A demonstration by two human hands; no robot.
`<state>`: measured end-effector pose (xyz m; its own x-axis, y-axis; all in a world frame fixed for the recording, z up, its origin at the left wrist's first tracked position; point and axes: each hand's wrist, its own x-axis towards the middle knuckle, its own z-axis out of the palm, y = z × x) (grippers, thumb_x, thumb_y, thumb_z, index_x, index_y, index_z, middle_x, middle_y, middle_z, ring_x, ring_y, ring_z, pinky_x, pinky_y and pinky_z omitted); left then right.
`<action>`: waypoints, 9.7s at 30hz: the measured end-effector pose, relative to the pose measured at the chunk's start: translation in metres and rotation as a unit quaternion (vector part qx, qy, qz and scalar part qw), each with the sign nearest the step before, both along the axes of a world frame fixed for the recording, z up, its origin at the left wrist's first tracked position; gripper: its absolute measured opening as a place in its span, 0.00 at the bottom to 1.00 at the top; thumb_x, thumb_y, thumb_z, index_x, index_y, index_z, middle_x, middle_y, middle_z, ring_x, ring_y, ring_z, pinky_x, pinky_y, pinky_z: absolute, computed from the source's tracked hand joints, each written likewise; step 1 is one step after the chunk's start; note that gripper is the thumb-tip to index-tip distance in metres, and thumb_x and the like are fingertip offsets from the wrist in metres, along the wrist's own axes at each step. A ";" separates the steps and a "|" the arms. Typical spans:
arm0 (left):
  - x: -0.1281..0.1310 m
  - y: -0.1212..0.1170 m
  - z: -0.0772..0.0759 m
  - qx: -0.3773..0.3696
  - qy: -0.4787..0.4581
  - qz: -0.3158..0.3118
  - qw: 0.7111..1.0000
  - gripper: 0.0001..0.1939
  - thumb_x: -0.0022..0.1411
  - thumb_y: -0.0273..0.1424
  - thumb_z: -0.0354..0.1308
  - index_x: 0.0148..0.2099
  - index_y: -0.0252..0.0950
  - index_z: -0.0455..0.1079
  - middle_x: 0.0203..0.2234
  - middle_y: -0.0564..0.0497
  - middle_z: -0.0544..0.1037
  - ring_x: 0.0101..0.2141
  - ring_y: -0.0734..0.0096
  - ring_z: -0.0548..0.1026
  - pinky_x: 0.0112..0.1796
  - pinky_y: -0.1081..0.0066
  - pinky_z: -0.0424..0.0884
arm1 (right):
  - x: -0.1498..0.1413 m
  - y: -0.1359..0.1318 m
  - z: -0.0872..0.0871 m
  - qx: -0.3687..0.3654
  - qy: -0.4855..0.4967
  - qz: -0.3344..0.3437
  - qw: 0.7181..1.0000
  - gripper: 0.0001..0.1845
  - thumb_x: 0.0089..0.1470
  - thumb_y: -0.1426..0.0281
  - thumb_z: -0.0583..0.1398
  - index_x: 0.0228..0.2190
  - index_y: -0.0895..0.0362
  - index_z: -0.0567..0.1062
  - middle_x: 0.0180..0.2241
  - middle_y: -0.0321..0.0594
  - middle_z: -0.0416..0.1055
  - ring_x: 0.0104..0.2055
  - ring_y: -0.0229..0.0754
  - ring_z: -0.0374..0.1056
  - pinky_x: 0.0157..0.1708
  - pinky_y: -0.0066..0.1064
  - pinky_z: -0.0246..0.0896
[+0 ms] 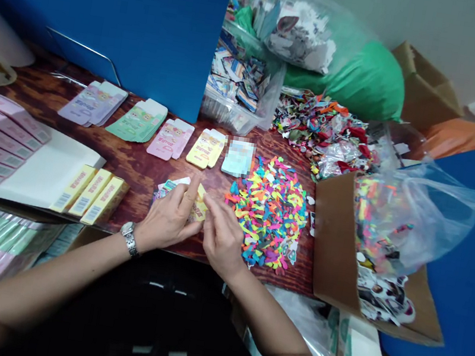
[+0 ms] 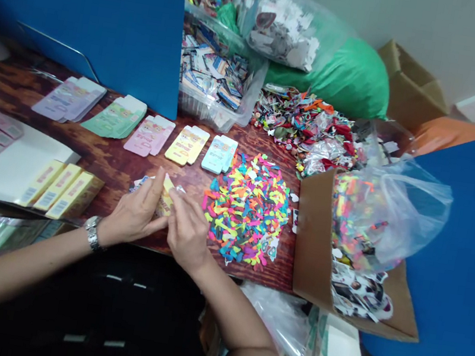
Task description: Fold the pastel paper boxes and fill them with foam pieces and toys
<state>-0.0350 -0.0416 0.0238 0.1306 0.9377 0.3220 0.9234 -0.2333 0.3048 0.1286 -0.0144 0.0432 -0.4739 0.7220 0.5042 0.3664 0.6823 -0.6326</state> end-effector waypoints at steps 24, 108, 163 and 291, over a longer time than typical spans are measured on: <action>-0.061 -0.046 0.000 -0.060 0.094 0.115 0.987 0.36 0.62 0.38 0.59 0.68 0.35 0.55 0.62 0.30 0.64 0.64 0.27 0.54 0.57 0.24 0.41 | -0.077 0.210 -0.035 0.015 -0.419 -0.002 0.908 0.42 0.51 0.62 0.68 0.63 0.59 0.62 0.55 0.56 0.67 0.57 0.60 0.59 0.59 0.52 0.53; -0.021 0.010 0.010 0.059 -0.281 0.033 0.957 0.44 0.54 0.40 0.67 0.66 0.34 0.50 0.57 0.37 0.66 0.56 0.52 0.68 0.55 0.55 0.68 | 0.015 0.034 -0.045 -0.188 -0.417 -0.128 0.880 0.23 0.57 0.55 0.61 0.47 0.57 0.68 0.46 0.50 0.71 0.48 0.51 0.69 0.39 0.35 0.65; 0.010 0.014 -0.018 -0.049 -0.183 -0.051 0.981 0.38 0.57 0.55 0.58 0.61 0.35 0.60 0.46 0.40 0.74 0.47 0.46 0.73 0.47 0.52 0.71 | 0.261 0.044 -0.038 -0.260 -0.335 -0.353 0.834 0.14 0.49 0.64 0.68 0.37 0.56 0.76 0.33 0.38 0.75 0.37 0.40 0.70 0.38 0.28 0.60; 0.006 0.030 -0.004 -0.009 -0.183 0.026 0.983 0.34 0.59 0.36 0.62 0.63 0.32 0.57 0.51 0.37 0.72 0.51 0.51 0.70 0.51 0.53 0.68 | 0.018 0.076 0.033 -0.076 -0.115 0.084 0.987 0.13 0.63 0.73 0.56 0.49 0.53 0.69 0.43 0.42 0.74 0.45 0.42 0.72 0.45 0.35 0.70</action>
